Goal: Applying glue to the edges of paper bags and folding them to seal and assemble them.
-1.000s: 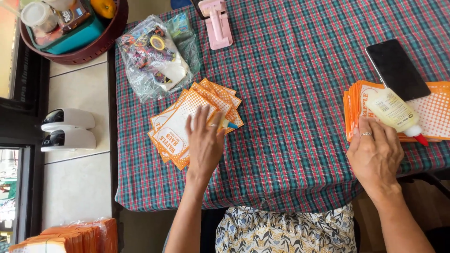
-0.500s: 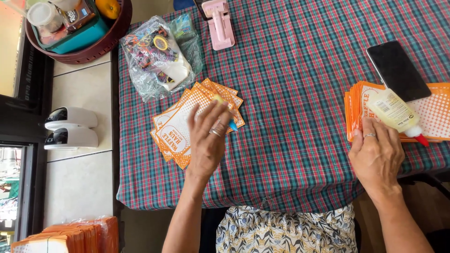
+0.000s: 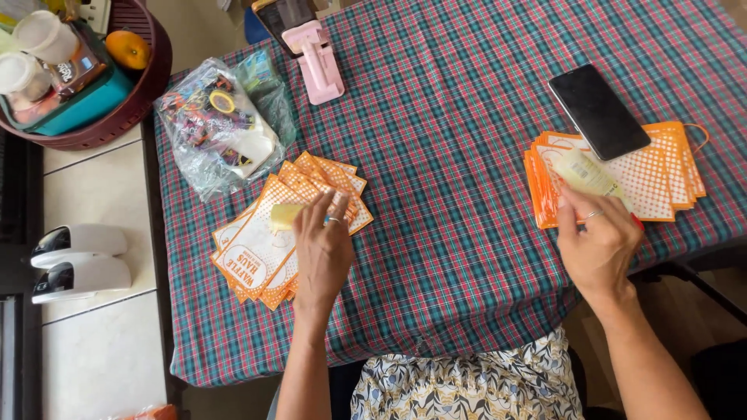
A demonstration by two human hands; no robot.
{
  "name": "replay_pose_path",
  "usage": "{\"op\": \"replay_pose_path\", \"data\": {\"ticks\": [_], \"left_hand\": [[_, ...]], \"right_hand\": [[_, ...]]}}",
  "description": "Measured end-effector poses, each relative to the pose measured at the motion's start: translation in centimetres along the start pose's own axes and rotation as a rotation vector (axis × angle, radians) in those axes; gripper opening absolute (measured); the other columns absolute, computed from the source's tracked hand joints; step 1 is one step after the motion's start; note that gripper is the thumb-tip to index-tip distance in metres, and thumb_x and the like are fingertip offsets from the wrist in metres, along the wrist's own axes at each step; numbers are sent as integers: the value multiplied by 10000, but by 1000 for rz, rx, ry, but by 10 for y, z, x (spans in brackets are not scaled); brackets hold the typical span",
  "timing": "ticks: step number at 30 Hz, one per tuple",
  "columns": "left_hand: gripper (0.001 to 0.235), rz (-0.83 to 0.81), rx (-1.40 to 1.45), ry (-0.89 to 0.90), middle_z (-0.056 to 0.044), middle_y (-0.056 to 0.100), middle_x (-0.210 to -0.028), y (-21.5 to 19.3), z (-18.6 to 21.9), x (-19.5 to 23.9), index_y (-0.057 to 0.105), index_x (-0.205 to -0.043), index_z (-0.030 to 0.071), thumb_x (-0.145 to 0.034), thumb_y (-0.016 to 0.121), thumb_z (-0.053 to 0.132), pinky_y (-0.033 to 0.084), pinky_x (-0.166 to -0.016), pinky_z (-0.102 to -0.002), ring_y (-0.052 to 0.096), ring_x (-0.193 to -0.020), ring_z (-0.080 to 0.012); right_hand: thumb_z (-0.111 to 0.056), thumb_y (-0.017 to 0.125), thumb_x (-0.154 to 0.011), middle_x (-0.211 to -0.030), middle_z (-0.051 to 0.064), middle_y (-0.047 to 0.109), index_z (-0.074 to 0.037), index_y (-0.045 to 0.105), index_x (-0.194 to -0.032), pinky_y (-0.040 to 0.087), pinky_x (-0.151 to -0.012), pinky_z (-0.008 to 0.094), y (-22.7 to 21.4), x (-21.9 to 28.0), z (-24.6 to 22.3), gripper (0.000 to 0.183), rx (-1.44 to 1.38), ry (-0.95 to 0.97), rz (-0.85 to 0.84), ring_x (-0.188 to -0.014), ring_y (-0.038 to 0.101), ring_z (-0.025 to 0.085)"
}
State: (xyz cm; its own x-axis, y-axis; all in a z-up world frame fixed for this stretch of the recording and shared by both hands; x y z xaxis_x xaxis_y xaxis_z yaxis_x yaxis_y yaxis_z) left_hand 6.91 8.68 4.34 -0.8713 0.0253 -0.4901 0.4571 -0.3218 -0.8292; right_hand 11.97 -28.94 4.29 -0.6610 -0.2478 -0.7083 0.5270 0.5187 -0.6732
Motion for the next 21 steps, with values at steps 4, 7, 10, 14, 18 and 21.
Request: {"op": "replay_pose_path", "data": {"ticks": [4, 7, 10, 14, 18, 21], "left_hand": [[396, 65, 132, 66, -215, 636, -1300, 3, 31, -7, 566, -1346, 55, -978, 684, -33, 500, -931, -522, 617, -1164, -385], [288, 117, 238, 88, -183, 675, -1217, -2, 51, -14, 625, -1291, 30, -1009, 678, 8, 545, -890, -466, 658, -1109, -347], [271, 162, 308, 55, -150, 706, -1145, -3, 60, -13, 649, -1275, 25, -1006, 679, 0, 568, -848, -438, 674, -1039, -321], [317, 230, 391, -142, -114, 737, -982, -7, 60, -13, 758, -1182, 49, -897, 721, -85, 597, -687, -374, 729, -893, -295], [301, 211, 439, -193, -128, 741, -940, -6, 63, -12, 771, -1147, 41, -888, 716, -104, 594, -645, -383, 730, -839, -297], [257, 114, 449, -120, -140, 742, -924, 0, 77, -8, 773, -1108, 29, -878, 728, -75, 591, -673, -370, 745, -851, -311]], "right_hand": [[142, 710, -1104, -1077, 267, 774, 173, 786, -1124, 582, -859, 446, -9, -16, 6, 84, -150, 220, 39, -981, 756, 372], [190, 746, -1109, -1059, 307, 769, 207, 779, -1183, 576, -782, 435, -11, -28, -9, 83, -163, 229, 110, -936, 749, 390], [105, 637, -1128, -1082, 264, 781, 114, 758, -1084, 586, -791, 461, -11, -38, -58, 129, -192, 22, 124, -987, 774, 404], [29, 707, -904, -875, 127, 787, -67, 825, -948, 621, -716, 380, 19, 2, -110, 158, -195, -200, 214, -781, 765, 291], [25, 673, -875, -916, 114, 747, -69, 775, -1039, 635, -712, 415, 45, 42, -134, 214, -370, -275, 1, -849, 754, 320], [-97, 788, -833, -1193, 239, 720, 2, 721, -1201, 634, -807, 476, 16, 13, -155, 387, -589, -253, -216, -1104, 698, 439]]}}
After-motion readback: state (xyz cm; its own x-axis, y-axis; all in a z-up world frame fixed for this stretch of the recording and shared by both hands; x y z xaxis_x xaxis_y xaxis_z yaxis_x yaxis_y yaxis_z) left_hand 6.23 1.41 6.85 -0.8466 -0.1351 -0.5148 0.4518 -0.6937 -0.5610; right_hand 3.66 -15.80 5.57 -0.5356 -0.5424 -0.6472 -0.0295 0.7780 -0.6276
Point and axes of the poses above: each hand's wrist, its own x-axis away from the middle knuckle, its own y-axis out of the palm, z = x × y, the point moved 1 cm from there along -x, towards the middle knuckle
